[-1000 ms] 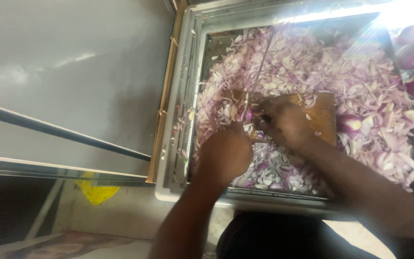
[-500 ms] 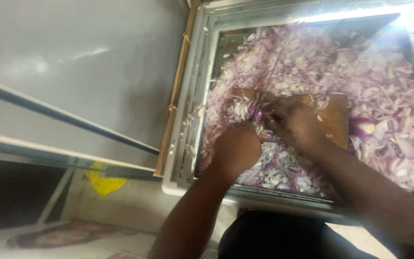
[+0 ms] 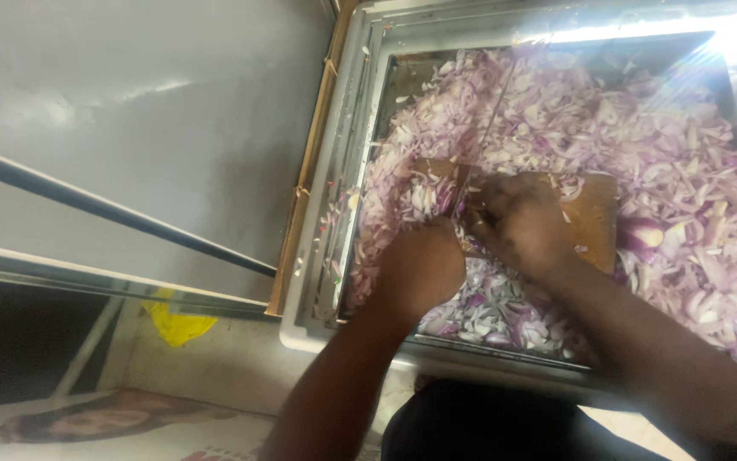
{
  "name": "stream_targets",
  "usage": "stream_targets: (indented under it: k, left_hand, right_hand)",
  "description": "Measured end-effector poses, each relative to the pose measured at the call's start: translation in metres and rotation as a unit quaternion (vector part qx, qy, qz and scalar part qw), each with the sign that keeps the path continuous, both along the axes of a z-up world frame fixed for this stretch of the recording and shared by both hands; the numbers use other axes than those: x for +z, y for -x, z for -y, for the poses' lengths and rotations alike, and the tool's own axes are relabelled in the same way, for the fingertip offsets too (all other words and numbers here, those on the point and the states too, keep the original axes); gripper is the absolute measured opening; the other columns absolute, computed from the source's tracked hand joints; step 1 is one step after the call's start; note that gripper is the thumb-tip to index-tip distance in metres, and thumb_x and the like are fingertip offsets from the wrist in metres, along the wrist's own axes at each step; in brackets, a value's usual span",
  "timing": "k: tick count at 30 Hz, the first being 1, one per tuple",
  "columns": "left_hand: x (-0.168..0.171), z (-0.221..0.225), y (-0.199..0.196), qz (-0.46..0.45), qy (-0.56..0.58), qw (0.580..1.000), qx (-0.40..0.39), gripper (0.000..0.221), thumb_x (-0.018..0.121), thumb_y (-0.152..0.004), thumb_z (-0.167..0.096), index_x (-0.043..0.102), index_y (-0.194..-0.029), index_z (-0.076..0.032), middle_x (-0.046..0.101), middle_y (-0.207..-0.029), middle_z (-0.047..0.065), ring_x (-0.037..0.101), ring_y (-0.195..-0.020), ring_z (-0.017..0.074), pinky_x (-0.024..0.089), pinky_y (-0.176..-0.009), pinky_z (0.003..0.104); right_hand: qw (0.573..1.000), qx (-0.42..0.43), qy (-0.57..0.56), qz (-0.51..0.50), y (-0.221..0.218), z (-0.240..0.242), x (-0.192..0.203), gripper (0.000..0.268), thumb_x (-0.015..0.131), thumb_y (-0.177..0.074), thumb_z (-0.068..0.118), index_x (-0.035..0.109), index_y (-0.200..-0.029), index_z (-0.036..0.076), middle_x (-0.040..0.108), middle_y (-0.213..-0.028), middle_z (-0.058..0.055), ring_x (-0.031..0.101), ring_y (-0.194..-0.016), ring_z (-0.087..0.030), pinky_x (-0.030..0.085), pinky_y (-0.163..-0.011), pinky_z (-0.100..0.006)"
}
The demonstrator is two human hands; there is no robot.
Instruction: The person slices onions on a wooden board with a large knife while the onions are contained within a metal tray.
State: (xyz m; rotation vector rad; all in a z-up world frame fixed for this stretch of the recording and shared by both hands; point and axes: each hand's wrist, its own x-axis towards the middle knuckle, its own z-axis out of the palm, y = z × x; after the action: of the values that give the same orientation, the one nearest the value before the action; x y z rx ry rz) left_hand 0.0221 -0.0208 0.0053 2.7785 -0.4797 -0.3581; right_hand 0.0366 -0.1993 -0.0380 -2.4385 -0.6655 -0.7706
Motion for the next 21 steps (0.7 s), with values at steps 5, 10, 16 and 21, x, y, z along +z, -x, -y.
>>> stream_targets:
  k: [5,10,16,21]
  left_hand:
    - [0.007,-0.001,0.01,0.025,0.012,1.0,-0.001,0.029,0.051,-0.092,-0.014,0.061,-0.111,0.005,0.072,-0.096,0.027,0.073,-0.09,0.0424,0.058,-0.079,0.054]
    - [0.014,-0.016,0.016,0.0,-0.019,1.0,0.024,0.029,0.051,-0.094,-0.017,0.058,-0.113,0.004,0.073,-0.097,0.027,0.073,-0.09,0.0407,0.059,-0.079,0.053]
    - [-0.005,-0.022,0.004,0.04,0.002,0.999,-0.016,0.03,0.056,-0.088,-0.014,0.06,-0.107,0.008,0.071,-0.096,0.028,0.073,-0.088,0.0415,0.058,-0.078,0.053]
    - [0.0,-0.01,0.006,-0.014,0.043,0.999,0.025,0.03,0.054,-0.089,-0.014,0.06,-0.108,0.008,0.072,-0.093,0.027,0.073,-0.087,0.0418,0.058,-0.078,0.053]
  right_hand:
    - [0.998,-0.036,0.033,-0.048,0.001,0.001,0.001,0.017,0.08,-0.082,0.021,0.076,-0.093,0.008,0.072,-0.093,-0.01,0.067,-0.083,-0.033,0.052,-0.076,-0.05]
    - [0.999,-0.02,-0.014,-0.033,0.002,-0.008,0.015,0.026,0.077,-0.083,0.02,0.073,-0.105,0.006,0.072,-0.102,-0.013,0.068,-0.09,-0.034,0.054,-0.08,-0.05]
    - [0.999,0.004,0.008,-0.031,-0.002,-0.012,0.009,0.023,0.075,-0.087,0.015,0.074,-0.108,0.005,0.073,-0.109,-0.016,0.07,-0.085,-0.035,0.057,-0.073,-0.047]
    - [0.997,0.008,0.015,-0.072,-0.006,-0.004,-0.003,0.019,0.075,-0.084,0.012,0.072,-0.1,0.003,0.074,-0.102,-0.014,0.071,-0.085,-0.036,0.058,-0.074,-0.047]
